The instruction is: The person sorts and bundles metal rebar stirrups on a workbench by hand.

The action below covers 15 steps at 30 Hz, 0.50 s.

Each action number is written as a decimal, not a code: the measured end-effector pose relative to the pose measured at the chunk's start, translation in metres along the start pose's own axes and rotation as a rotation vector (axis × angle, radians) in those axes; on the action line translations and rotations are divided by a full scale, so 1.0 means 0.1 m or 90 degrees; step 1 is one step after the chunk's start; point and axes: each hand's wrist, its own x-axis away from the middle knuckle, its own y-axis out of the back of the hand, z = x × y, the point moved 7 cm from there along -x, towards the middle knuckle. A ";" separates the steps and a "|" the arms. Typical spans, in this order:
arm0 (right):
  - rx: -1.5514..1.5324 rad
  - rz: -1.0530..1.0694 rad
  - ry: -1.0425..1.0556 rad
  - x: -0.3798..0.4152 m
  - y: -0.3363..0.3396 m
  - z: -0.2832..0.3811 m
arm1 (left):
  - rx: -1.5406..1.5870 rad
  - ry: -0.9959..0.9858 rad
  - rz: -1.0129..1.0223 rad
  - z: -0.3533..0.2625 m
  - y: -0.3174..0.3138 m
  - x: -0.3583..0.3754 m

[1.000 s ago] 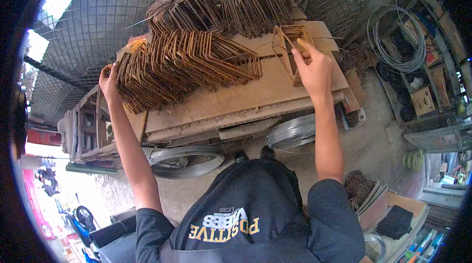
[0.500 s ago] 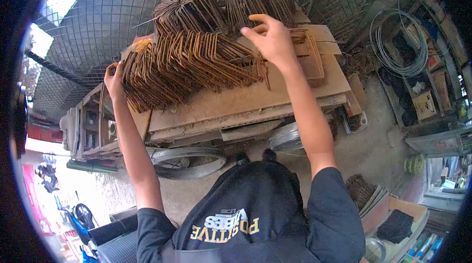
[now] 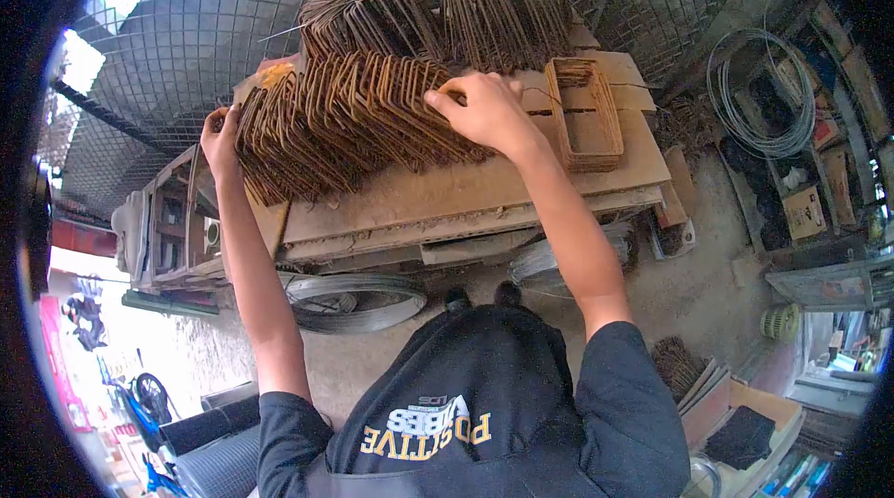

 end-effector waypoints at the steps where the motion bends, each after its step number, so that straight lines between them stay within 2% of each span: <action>1: 0.040 -0.027 0.012 -0.02 -0.03 0.01 | 0.016 -0.005 0.012 0.00 -0.01 0.00; 5: 0.033 0.008 -0.039 -0.16 -0.17 -0.05 | 0.044 -0.008 -0.009 -0.01 -0.01 0.00; 7: -0.106 -0.075 0.034 -0.14 -0.07 0.03 | 0.027 -0.014 0.006 0.05 0.02 -0.04; 9: -0.111 -0.051 0.013 -0.17 -0.05 0.02 | 0.002 -0.025 0.005 0.05 0.02 -0.05; 11: -0.017 0.054 -0.047 -0.18 -0.11 -0.03 | -0.015 -0.014 -0.005 0.02 0.02 -0.03; 12: -0.016 0.053 -0.047 -0.15 -0.10 -0.01 | 0.006 -0.018 0.001 0.02 0.01 -0.01; 14: -0.040 0.001 0.034 -0.06 -0.04 0.13 | 0.006 -0.011 0.006 0.06 0.03 -0.05; 15: -0.040 0.001 0.034 -0.06 -0.02 0.14 | 0.007 -0.004 0.012 0.07 0.03 -0.05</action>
